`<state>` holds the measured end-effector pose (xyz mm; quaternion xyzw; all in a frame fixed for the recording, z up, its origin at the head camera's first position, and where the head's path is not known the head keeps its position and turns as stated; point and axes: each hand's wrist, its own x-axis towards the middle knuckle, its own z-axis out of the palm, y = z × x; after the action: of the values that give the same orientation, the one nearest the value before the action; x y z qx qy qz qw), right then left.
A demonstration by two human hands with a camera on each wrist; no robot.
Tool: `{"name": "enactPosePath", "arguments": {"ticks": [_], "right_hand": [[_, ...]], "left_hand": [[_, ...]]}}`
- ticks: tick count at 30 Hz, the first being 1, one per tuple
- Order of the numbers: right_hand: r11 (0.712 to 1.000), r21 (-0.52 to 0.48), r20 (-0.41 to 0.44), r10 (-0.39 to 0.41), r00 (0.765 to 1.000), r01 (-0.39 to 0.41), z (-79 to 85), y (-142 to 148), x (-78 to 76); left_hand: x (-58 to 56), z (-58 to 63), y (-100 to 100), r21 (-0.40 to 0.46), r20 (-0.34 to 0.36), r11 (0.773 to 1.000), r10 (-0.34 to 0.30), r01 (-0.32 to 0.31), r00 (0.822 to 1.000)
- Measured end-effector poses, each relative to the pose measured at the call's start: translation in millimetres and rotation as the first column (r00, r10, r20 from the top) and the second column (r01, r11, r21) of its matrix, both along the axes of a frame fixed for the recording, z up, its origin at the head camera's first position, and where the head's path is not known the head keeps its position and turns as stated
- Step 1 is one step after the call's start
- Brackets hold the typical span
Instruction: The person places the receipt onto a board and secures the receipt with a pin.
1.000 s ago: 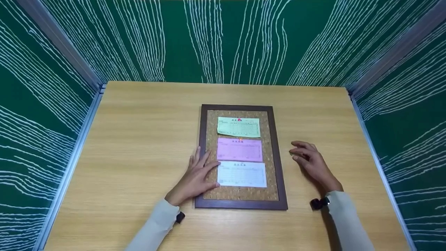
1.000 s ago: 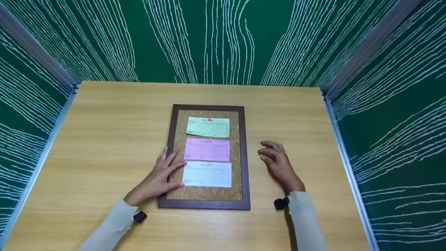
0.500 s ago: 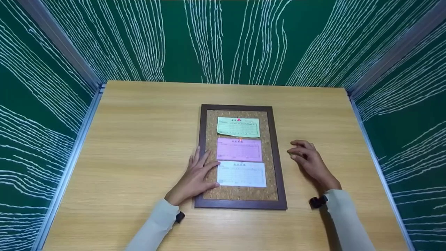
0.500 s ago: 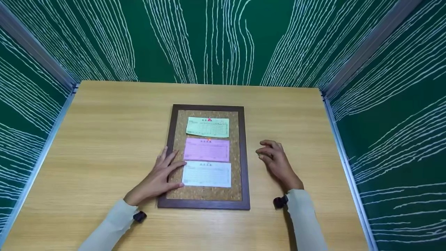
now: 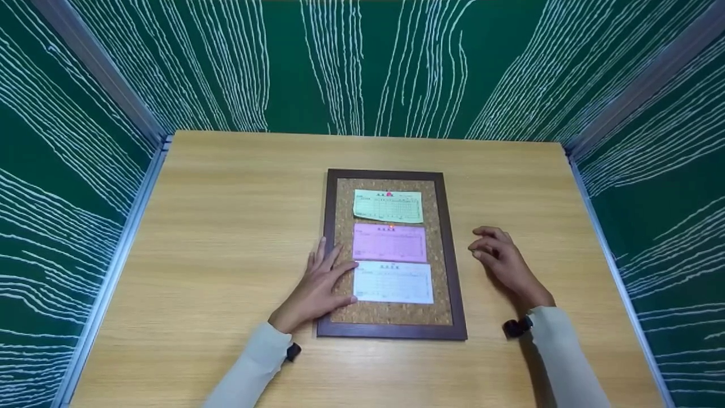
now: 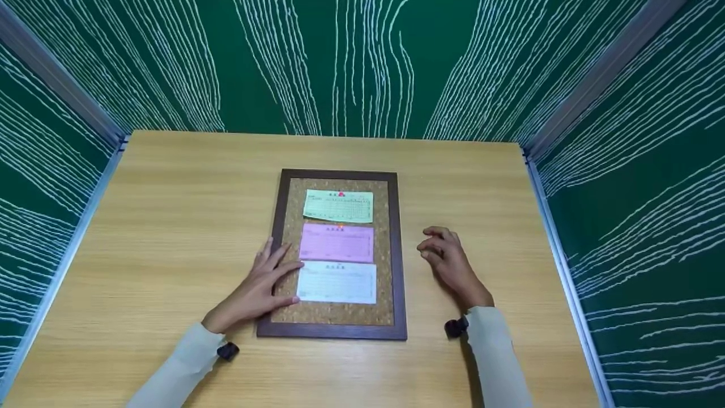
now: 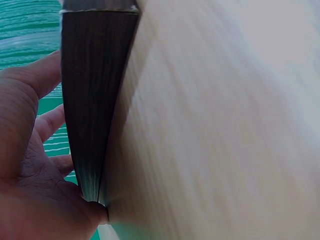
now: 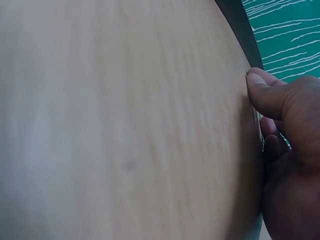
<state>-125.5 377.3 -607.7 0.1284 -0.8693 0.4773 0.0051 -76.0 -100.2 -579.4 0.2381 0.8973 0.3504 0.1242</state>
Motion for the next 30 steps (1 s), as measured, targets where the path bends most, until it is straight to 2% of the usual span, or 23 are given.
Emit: {"name": "enactPosePath", "arguments": {"ticks": [7,11,15,20,24,27,30], "right_hand": [[1.000,0.005,0.014,0.030,0.999,-0.030,1.1,4.3,-2.1],[1.000,-0.004,0.034,0.009,0.999,-0.009,-0.2,4.0,-2.1],[0.999,-0.008,0.014,-0.037,0.999,0.037,0.5,0.2,0.7],[0.991,-0.069,0.001,-0.113,0.994,0.113,17.8,-14.4,10.1],[0.987,-0.065,-0.024,-0.152,0.988,0.150,34.6,-26.4,18.4],[0.983,-0.037,-0.027,-0.179,0.983,0.178,40.0,-32.1,22.5],[0.979,-0.056,-0.012,-0.196,0.980,0.195,41.3,-36.3,24.4]], "left_hand": [[0.2,-1.7,-1.2,0.020,-0.017,1.000,-0.007,0.007,1.000],[0.5,-0.1,-0.7,0.019,-0.013,1.000,-0.003,0.003,1.000],[0.3,0.7,-0.3,0.021,-0.011,1.000,-0.001,0.001,1.000],[0.0,0.4,-0.2,0.014,-0.008,1.000,-0.001,0.001,1.000],[-0.4,0.5,0.1,0.003,-0.010,1.000,0.002,-0.002,1.000],[-0.6,0.1,0.3,-0.001,-0.008,1.000,0.004,-0.004,1.000],[-0.5,-0.2,0.3,-0.001,-0.003,1.000,0.005,-0.005,1.000]]}}
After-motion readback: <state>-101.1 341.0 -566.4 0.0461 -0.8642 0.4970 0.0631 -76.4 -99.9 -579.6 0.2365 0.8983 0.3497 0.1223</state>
